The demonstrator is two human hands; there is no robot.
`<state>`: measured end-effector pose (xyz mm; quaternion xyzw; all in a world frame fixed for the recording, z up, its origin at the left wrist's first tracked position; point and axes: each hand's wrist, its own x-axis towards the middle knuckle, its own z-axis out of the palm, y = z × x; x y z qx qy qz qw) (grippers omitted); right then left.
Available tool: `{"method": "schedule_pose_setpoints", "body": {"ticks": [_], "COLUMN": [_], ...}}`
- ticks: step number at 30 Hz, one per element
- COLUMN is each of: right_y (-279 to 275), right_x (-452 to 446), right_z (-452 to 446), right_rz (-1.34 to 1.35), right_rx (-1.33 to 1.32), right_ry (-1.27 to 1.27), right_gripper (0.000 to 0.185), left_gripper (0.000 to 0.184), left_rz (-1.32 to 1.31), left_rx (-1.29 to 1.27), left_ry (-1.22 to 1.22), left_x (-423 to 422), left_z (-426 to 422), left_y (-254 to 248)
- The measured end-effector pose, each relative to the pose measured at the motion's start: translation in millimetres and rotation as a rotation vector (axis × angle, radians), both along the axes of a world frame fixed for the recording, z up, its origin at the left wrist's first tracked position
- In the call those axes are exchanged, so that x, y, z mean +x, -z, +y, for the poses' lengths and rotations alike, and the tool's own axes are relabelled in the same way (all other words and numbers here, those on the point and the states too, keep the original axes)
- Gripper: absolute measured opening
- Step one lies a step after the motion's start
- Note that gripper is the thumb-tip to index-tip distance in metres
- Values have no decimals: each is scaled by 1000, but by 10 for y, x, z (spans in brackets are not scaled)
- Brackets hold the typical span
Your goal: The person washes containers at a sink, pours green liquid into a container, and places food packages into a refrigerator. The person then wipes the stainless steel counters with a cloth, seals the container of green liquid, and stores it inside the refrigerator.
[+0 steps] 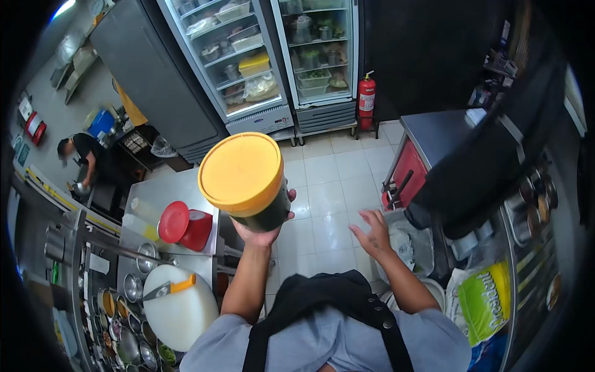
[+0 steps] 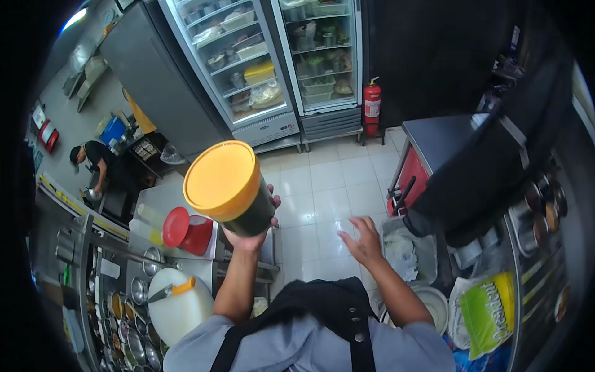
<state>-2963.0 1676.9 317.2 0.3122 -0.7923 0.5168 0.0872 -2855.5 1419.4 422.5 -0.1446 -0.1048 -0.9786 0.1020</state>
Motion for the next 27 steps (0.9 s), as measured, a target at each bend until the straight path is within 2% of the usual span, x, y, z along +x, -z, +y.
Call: {"method": "schedule_pose_setpoints", "body": {"ticks": [1,4,7,9,13,15,16,21,25,27], "right_y": [-236,-1087,-1675,-1918,-2065,-2118,-2162,-2341,-2507,-2594], "right_x": [-217,-811,-1390,-1756,-2544,-2960,-3172,-4074,-4858,-5234], "right_z": [-306,-1087,-1801,-2194,-2719,-2767,-2764,-2579,-2403,-2317], "right_rz": [86,561,863,971,1004,1085,1114,1073,1061,1093], "right_rx": [-31,-218,-396,-346,-211,-149,-97,143,238,254], "right_ry": [-53,-214,-243,-263,-204,-101,-78,8,101,128], "right_gripper": [47,64,66,64,50,58,60,60,61,61], "left_gripper": [88,86,83,69,70,72,77,80,80,76], "left_rz": [0,15,3,-116,-101,-131,-150,-42,0,105], "left_rx": [6,-20,-21,160,54,-5,-83,-68,-123,-135], "left_ry": [11,34,8,-193,14,137,109,548,690,749], "left_x": [-195,-861,-1542,-2072,-3031,-3559,-3818,-5060,-6112,-6623], "left_z": [-94,-476,-784,-1003,-1394,-1559,-1586,-1595,-1449,-1359], "left_y": [7,5,88,194,137,185,176,67,14,8]}}
